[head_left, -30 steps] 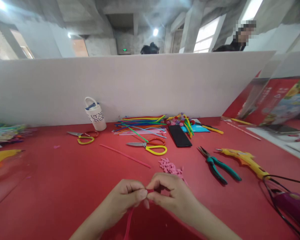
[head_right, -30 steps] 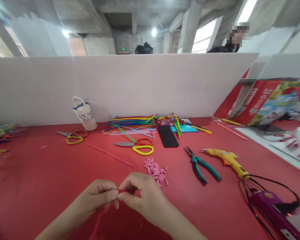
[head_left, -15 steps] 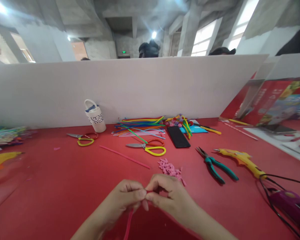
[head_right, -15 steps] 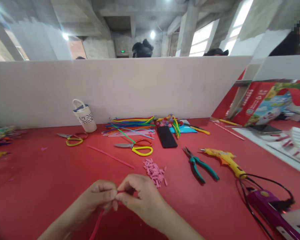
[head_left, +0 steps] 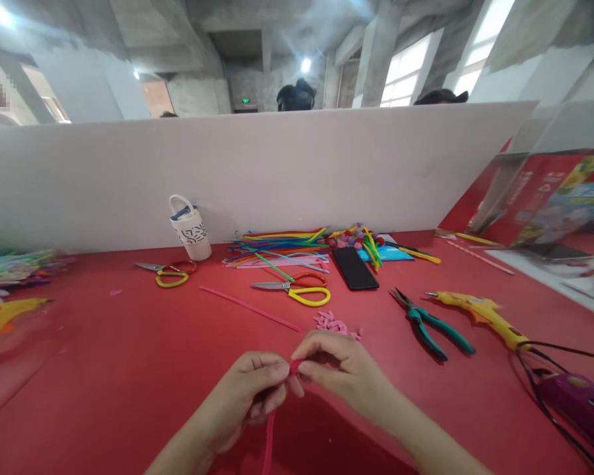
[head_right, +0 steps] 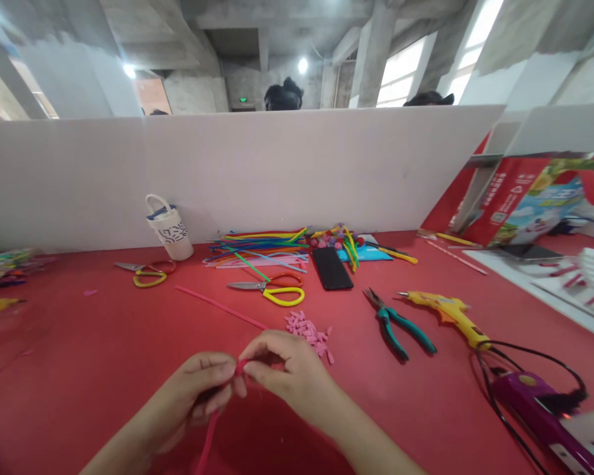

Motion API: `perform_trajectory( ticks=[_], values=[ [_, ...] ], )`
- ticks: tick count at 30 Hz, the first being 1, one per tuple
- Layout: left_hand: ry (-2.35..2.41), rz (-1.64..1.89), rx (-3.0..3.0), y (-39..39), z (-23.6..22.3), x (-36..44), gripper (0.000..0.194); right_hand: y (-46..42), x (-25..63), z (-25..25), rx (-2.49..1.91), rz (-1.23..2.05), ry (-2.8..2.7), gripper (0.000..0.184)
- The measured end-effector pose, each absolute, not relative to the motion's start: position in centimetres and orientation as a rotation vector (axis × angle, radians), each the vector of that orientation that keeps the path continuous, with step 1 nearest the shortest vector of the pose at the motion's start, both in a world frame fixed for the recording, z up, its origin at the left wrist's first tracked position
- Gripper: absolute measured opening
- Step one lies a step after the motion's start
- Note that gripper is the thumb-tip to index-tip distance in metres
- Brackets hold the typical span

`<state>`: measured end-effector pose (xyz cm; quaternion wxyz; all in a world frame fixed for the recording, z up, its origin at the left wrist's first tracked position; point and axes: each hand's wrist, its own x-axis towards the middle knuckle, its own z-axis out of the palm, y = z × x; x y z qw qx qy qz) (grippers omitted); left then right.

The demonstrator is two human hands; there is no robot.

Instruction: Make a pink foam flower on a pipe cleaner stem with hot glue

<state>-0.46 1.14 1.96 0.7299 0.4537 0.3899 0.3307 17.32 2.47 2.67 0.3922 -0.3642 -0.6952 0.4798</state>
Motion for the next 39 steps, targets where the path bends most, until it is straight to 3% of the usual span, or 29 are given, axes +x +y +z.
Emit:
perform_trajectory(
  ticks=[7,14,18,24,28,33,39],
  values=[
    [0.802,0.707,0.852,1.1,1.9,-0.2,0.027,2.6,17.3,2.6,-0.904,1.202,-1.787,0.01],
    [0.915,0.829,0.863,1.2,1.8,0.3,0.015,2.7,17.5,2.4,-0.969,0.939,-1.869,0.011],
    [0.933,0.77,0.899,1.2,1.5,0.3,0.018,2.4,17.4,1.8,-0.899,0.702,-2.001,0.028],
    [1.019,0.745,1.122,1.5,1.3,0.3,0.022,2.3,17.5,1.6,-0.806,0.394,-2.246,0.02],
    [1.092,0.86,1.241,1.6,1.5,0.4,0.018,2.5,17.3,1.2,-0.862,0.338,-2.224,0.021],
    [1.074,0.756,1.225,1.5,0.8,0.5,0.025,2.7,17.1,0.7,-0.939,0.256,-2.135,0.02],
    [1.081,0.748,1.193,1.4,0.2,1.0,0.014,2.3,16.9,0.9,-0.891,0.222,-2.22,0.02]
  ],
)
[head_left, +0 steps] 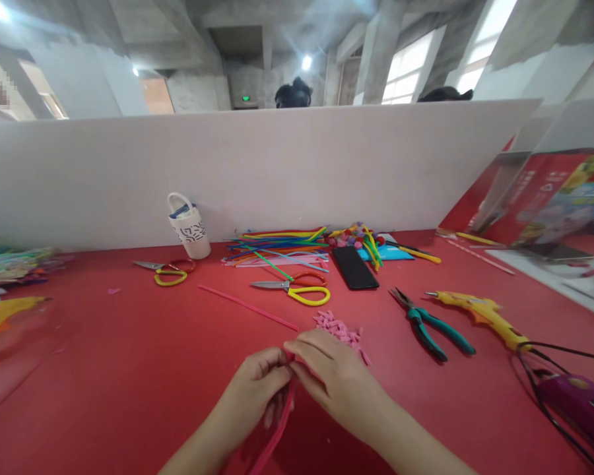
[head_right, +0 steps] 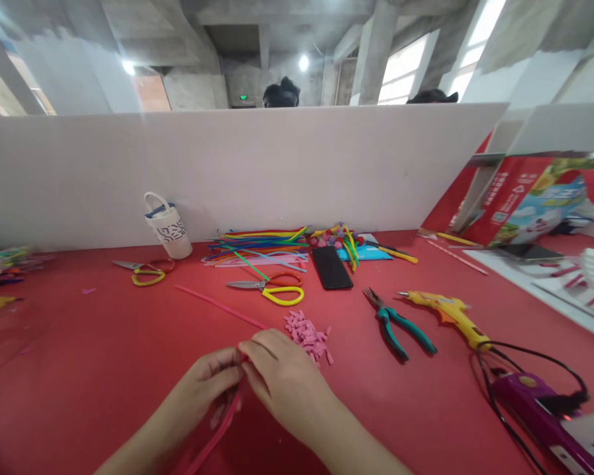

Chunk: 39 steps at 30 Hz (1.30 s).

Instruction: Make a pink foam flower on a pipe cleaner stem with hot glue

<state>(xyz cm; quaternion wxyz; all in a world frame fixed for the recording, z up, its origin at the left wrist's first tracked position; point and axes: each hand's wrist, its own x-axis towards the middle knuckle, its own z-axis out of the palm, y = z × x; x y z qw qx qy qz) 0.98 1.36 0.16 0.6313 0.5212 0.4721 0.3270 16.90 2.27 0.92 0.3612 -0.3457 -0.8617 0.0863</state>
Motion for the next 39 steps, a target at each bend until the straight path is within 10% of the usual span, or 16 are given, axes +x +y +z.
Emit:
perform_trajectory(
  ticks=[39],
  values=[
    [1.01,0.757,0.995,1.2,1.3,1.0,0.02,2.4,17.1,1.6,-0.931,0.507,-2.151,0.017]
  ],
)
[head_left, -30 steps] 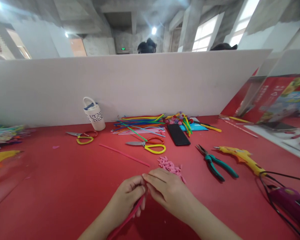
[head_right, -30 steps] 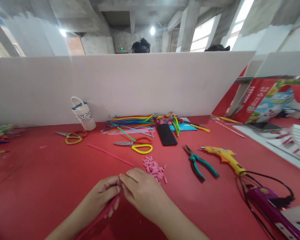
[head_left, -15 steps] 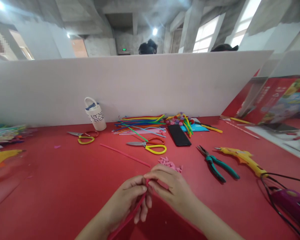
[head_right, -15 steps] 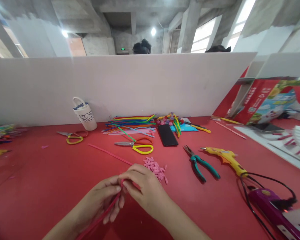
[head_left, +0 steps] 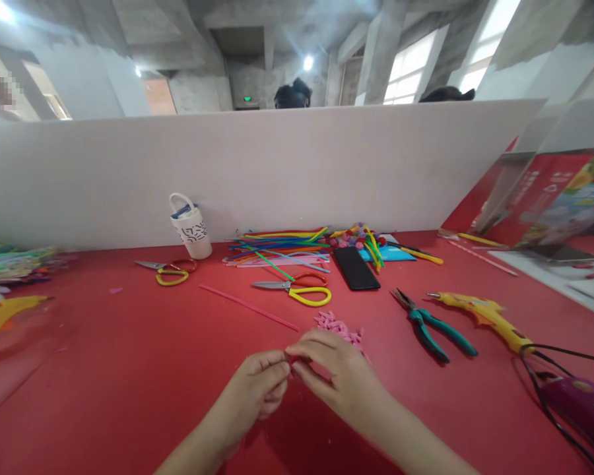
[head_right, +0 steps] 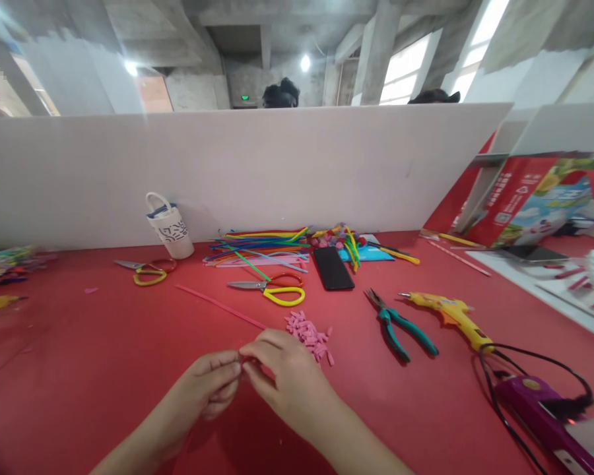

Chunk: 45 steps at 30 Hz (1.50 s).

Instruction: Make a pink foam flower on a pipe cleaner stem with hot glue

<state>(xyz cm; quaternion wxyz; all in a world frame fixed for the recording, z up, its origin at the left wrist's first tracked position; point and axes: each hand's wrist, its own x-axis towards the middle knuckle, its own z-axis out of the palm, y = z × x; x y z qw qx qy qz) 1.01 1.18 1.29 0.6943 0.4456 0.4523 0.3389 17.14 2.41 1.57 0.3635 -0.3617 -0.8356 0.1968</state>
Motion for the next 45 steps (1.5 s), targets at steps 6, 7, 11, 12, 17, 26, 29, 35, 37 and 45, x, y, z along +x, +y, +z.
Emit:
perform_trajectory(
  ticks=[6,7,11,12,17,26,29,35,37,45],
  values=[
    [1.02,0.791,1.023,1.4,0.7,1.0,0.017,1.9,16.8,0.8,-0.954,0.208,-2.172,0.024],
    [1.015,0.798,1.035,1.4,0.6,1.1,0.017,1.8,16.6,0.7,-0.965,0.151,-2.158,0.022],
    [1.022,0.828,1.084,1.2,0.2,1.3,0.018,1.6,16.1,0.4,-0.966,-0.036,-2.123,0.017],
    [1.036,0.833,1.096,1.2,0.2,1.4,0.018,1.5,16.0,0.4,-0.96,-0.067,-2.121,0.018],
    [1.105,0.866,1.166,0.7,0.2,2.0,0.024,1.5,15.8,0.0,-0.949,-0.174,-2.129,0.019],
    [1.217,0.91,1.328,0.4,0.1,2.3,0.021,1.9,15.6,-0.2,-0.932,-0.259,-2.144,0.022],
    [1.262,0.905,1.389,0.4,-0.1,2.2,0.017,1.9,15.5,-0.5,-0.918,-0.26,-2.147,0.022],
    [1.303,0.871,1.465,0.2,0.2,2.2,0.019,2.2,15.3,-1.2,-0.897,-0.166,-2.163,0.02],
    [1.325,0.862,1.493,0.2,0.2,2.2,0.02,2.2,15.2,-1.3,-0.917,-0.102,-2.146,0.019],
    [1.359,0.827,1.586,0.1,0.3,1.8,0.018,2.3,15.6,0.1,-0.974,0.253,-2.059,0.017]
  ],
)
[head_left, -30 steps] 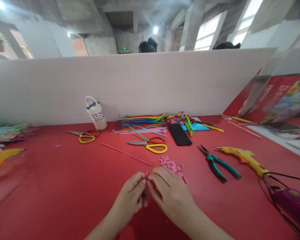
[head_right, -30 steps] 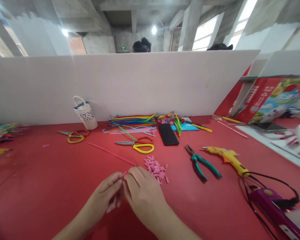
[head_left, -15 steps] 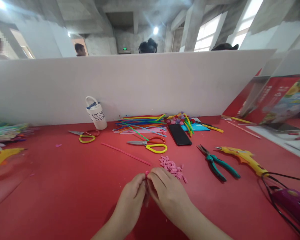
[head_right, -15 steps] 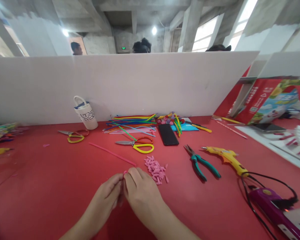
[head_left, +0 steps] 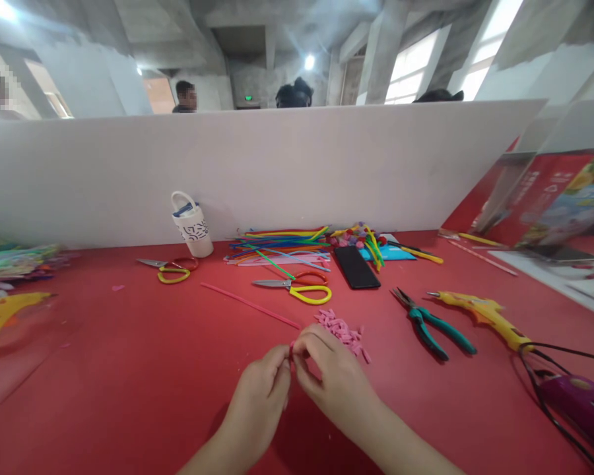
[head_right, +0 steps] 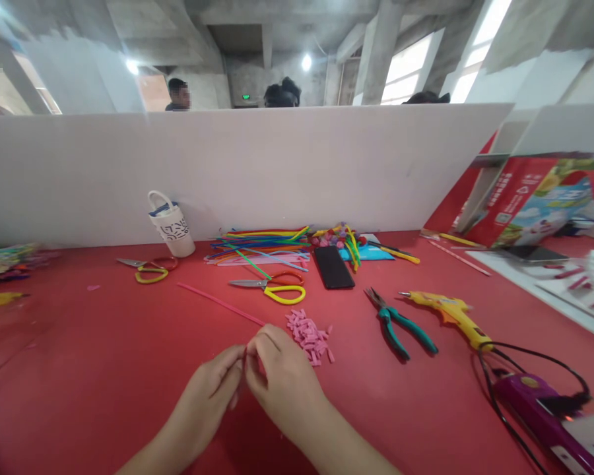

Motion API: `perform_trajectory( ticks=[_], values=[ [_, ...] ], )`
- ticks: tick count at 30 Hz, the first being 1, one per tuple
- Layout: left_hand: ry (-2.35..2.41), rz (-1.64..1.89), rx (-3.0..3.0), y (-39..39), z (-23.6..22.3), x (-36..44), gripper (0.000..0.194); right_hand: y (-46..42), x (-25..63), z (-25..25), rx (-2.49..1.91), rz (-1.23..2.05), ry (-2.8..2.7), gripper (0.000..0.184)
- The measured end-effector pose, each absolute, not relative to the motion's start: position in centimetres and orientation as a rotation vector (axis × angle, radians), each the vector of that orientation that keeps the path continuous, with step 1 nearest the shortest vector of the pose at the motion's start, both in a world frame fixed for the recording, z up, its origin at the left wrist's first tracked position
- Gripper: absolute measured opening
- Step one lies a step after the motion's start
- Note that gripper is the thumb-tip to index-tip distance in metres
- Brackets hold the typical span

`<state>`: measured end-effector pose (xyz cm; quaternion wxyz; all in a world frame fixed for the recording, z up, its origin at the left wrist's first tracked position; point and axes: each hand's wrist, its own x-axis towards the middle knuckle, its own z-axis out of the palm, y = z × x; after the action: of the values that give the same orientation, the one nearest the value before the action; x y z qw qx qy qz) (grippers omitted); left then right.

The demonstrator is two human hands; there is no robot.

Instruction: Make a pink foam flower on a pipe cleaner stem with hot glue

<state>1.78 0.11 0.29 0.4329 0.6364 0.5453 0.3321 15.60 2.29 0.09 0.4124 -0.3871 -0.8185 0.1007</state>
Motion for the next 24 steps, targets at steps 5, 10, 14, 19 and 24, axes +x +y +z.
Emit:
perform_trajectory(
  ticks=[5,10,14,19,24],
  values=[
    [1.239,0.801,1.452,0.4,0.9,1.6,0.017,2.4,16.7,1.0,-0.909,0.43,-2.079,0.014],
    [1.225,0.792,1.474,0.8,0.5,1.3,0.022,2.7,17.0,1.1,-0.909,0.542,-2.083,0.016],
    [1.24,0.805,1.501,0.7,0.0,1.2,0.021,2.7,16.8,1.0,-0.953,0.568,-2.083,0.011],
    [1.262,0.786,1.53,0.9,0.5,1.1,0.026,2.7,16.9,0.7,-1.038,0.581,-2.093,0.006],
    [1.299,0.779,1.561,0.9,1.1,1.1,0.029,2.3,16.6,0.6,-1.069,0.565,-2.092,0.012]
  ],
)
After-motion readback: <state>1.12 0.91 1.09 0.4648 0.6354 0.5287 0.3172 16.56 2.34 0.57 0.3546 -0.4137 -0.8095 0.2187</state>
